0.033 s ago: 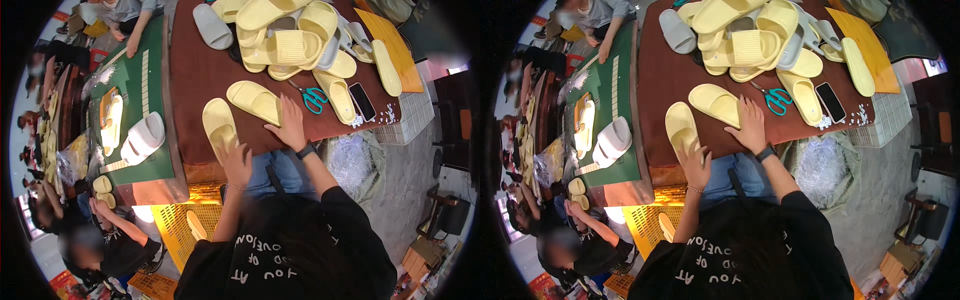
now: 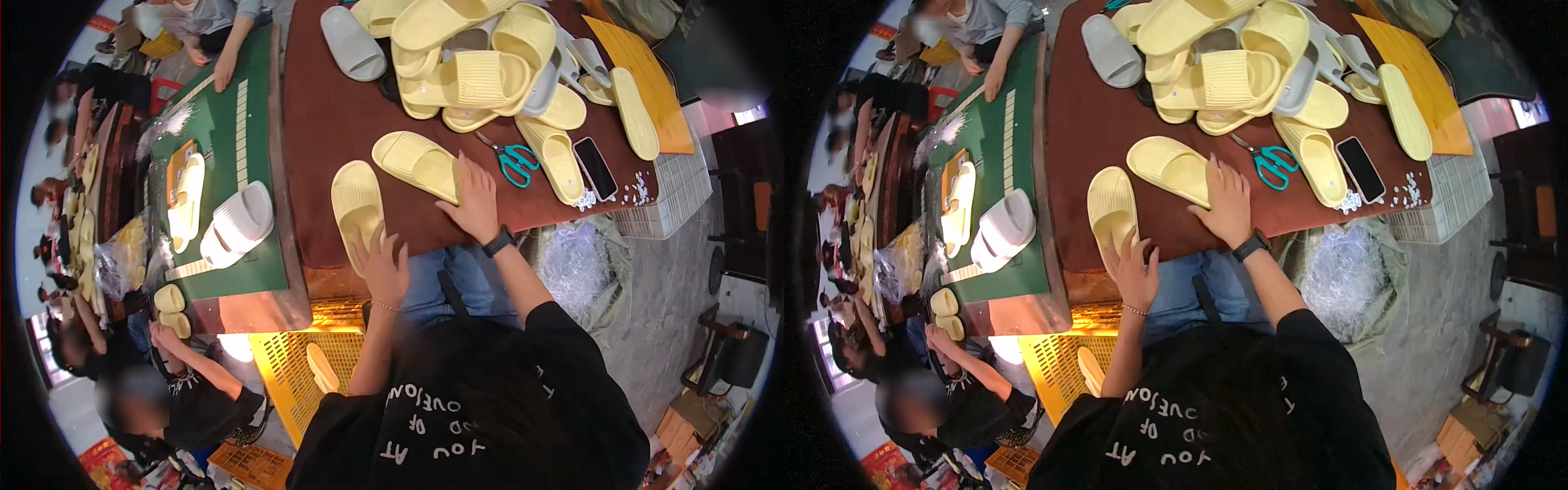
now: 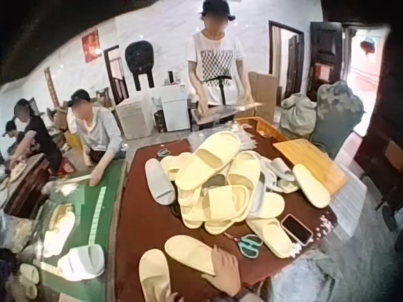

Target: Trim excess material and inspect manufactured slides at a factory workstation.

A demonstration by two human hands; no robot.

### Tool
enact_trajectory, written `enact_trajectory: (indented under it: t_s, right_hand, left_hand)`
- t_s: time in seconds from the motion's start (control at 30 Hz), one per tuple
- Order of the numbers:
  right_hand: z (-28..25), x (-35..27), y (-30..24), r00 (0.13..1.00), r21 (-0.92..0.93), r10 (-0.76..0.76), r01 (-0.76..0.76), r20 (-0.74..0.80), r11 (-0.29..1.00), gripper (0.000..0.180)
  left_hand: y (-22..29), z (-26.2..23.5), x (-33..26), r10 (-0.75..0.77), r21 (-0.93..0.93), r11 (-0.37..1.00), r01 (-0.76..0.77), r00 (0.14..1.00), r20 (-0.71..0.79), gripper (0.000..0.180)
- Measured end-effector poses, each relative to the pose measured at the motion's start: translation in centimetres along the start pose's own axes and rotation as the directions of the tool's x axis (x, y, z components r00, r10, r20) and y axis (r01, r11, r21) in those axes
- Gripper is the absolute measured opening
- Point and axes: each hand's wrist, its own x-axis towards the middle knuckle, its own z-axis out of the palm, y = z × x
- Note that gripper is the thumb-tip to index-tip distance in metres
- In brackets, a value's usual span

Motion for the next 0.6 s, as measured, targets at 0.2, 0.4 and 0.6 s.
enact_trajectory:
  t_s: [0.2, 0.4, 0.6]
  right_hand:
    - [-1.1, -3.6, -3.8, 0.956, 0.325, 0.295, -0.283, 0.014, 0.902, 0.102]
    - [-3.3, -11.2, -7.7, 0.952, 0.528, 0.115, -0.255, 0.282, 0.81, 0.092]
    - [-4.0, -13.4, -5.6, 0.981, 0.46, 0.054, -0.136, 0.186, 0.878, 0.051]
  left_hand:
    - [-0.2, 1.9, -2.1, -0.303, -0.84, 0.325, 0.435, 0.889, 0.343, 0.055]
    - [0.9, 4.5, -3.4, -0.075, -0.714, -0.471, 0.518, 0.783, 0.618, 0.05]
    - [1.9, 3.4, -3.3, 0.097, -0.39, -0.754, 0.528, 0.676, 0.73, 0.055]
